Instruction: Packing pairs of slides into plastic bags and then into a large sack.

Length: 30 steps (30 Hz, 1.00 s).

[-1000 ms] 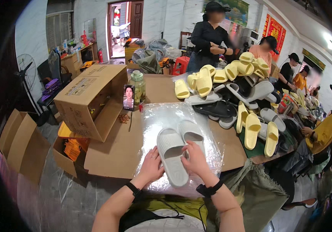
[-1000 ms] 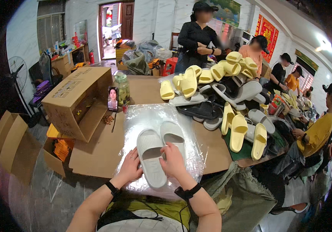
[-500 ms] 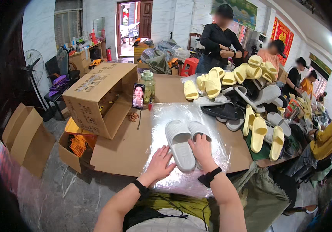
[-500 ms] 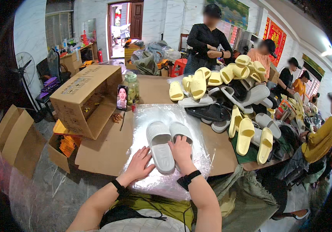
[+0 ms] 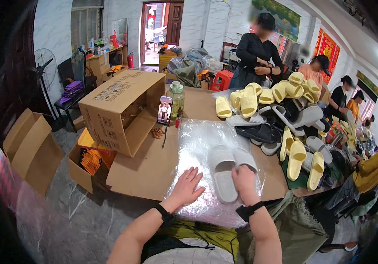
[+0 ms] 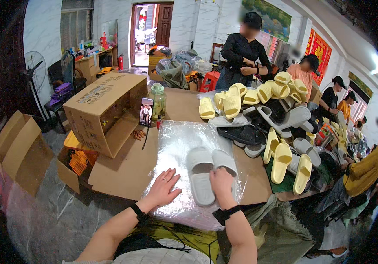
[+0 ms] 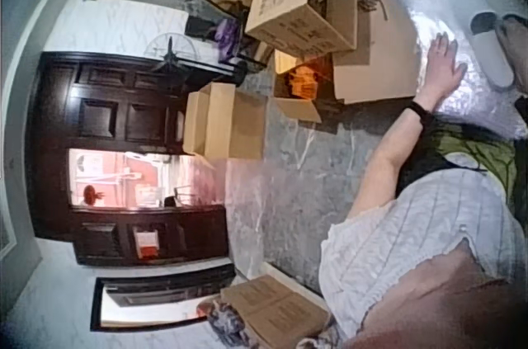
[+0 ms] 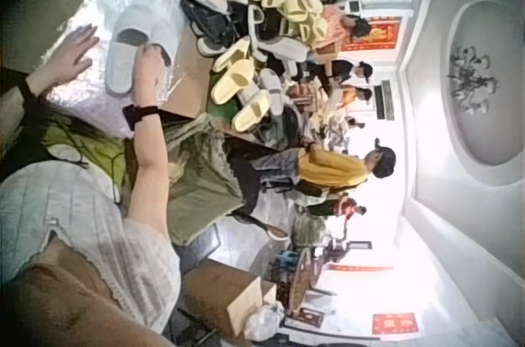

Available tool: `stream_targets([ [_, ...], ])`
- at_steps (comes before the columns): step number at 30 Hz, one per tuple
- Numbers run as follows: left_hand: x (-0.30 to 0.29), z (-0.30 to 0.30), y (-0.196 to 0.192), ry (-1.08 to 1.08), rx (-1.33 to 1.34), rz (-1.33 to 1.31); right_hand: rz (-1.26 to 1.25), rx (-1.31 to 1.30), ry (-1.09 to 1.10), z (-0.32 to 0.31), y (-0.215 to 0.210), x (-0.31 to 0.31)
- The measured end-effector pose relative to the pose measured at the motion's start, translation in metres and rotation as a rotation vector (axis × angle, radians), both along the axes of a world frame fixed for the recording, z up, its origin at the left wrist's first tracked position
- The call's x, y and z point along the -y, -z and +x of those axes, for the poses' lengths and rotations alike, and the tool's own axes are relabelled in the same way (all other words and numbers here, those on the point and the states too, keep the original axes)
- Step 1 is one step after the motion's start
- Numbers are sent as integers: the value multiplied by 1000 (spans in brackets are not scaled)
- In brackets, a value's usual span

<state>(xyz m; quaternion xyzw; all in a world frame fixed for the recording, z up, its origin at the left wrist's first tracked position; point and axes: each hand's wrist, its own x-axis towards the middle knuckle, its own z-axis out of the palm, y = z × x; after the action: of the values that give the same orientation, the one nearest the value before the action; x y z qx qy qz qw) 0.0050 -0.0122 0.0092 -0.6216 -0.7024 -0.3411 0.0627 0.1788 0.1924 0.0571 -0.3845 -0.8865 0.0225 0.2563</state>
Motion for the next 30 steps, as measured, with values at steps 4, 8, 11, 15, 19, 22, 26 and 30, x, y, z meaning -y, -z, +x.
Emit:
stream_targets([
  [4,0,-2,3,20,11,29,-22,-33,137,54,3,-25],
  [8,2,-2,-1,15,49,23,-115,-235,189,85,-2,-14],
  [11,8,3,-14,25,74,32,-57,-379,104,83,-15,26],
  [15,2,-7,2,121,66,138,-165,-298,55,70,2,56],
  [19,3,-9,0,135,124,187,-221,-124,120,63,23,58],
  [22,7,1,-17,115,105,193,-140,-306,95,67,36,55],
  [26,12,2,-22,96,131,118,-195,-311,103,82,30,58],
  [30,8,3,-23,129,38,78,-243,-391,148,117,28,69],
])
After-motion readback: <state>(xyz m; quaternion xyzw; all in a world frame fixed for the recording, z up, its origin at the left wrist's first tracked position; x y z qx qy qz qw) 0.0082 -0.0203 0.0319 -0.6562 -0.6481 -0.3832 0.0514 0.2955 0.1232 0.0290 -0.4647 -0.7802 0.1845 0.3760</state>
